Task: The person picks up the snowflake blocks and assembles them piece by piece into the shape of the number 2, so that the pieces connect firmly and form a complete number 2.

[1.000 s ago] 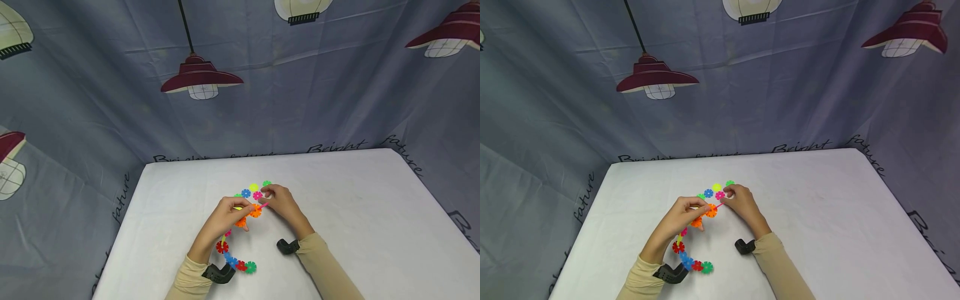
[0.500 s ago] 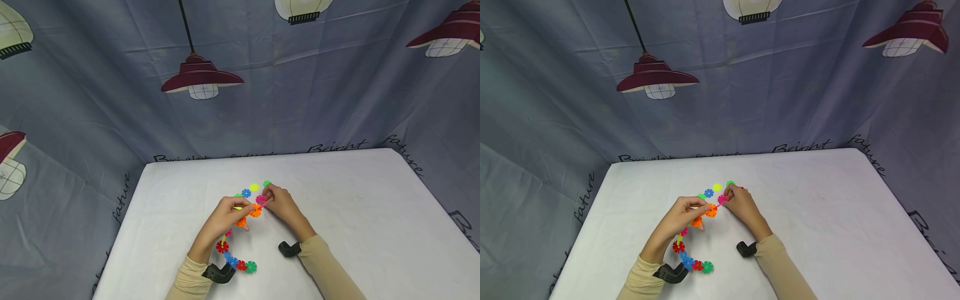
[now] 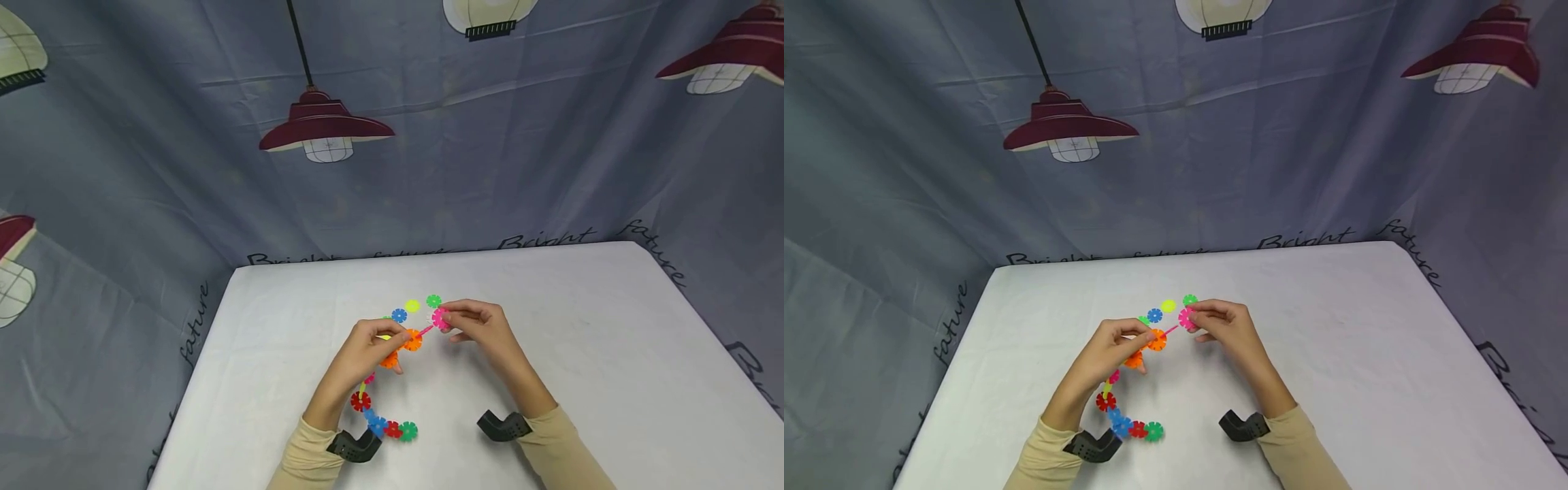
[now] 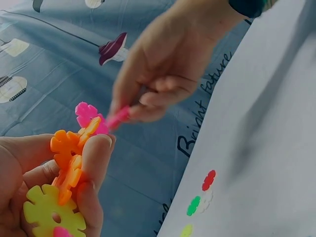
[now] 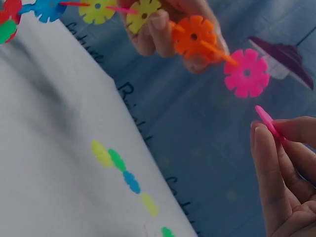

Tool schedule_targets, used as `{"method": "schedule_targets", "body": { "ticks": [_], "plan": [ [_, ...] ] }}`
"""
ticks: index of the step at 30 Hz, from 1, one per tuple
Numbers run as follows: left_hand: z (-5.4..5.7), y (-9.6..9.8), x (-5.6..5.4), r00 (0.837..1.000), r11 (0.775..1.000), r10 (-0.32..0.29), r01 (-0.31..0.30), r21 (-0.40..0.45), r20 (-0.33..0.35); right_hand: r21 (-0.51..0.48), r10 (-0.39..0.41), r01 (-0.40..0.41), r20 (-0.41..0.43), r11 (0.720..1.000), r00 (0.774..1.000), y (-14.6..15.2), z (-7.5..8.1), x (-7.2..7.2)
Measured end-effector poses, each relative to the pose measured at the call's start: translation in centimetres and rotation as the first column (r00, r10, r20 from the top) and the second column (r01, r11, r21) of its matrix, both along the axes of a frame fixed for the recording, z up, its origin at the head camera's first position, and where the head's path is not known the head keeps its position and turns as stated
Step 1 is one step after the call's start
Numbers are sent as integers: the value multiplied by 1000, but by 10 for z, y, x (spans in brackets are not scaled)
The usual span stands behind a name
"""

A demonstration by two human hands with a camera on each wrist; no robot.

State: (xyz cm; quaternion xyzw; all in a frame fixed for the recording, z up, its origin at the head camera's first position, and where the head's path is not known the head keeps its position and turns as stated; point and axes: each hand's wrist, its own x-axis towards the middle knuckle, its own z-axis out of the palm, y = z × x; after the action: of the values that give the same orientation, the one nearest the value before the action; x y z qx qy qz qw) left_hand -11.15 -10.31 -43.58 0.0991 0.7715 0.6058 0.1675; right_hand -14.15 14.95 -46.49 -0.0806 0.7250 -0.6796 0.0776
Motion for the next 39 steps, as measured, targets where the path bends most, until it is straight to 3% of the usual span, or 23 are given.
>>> {"method": "schedule_targets", "body": {
  "ticks": [4, 10, 27, 39],
  "plan": [
    [2, -1, 1, 1000, 1000, 10, -10, -4, 17, 23, 26, -24, -73, 999, 997, -2, 11, 7],
    [3, -2, 1, 1000, 1000, -1, 1, -9, 7, 71, 46, -37, -131, 997, 990, -5, 16, 11],
    [2, 0, 1, 999, 999, -16, 15, -31, -47, 34, 84, -81, -106, 996, 991, -7, 16, 11],
    [0, 0, 1, 997, 998, -30, 26, -54, -69, 87, 84, -72, -143, 994, 986, -5, 20, 12]
  ]
}}
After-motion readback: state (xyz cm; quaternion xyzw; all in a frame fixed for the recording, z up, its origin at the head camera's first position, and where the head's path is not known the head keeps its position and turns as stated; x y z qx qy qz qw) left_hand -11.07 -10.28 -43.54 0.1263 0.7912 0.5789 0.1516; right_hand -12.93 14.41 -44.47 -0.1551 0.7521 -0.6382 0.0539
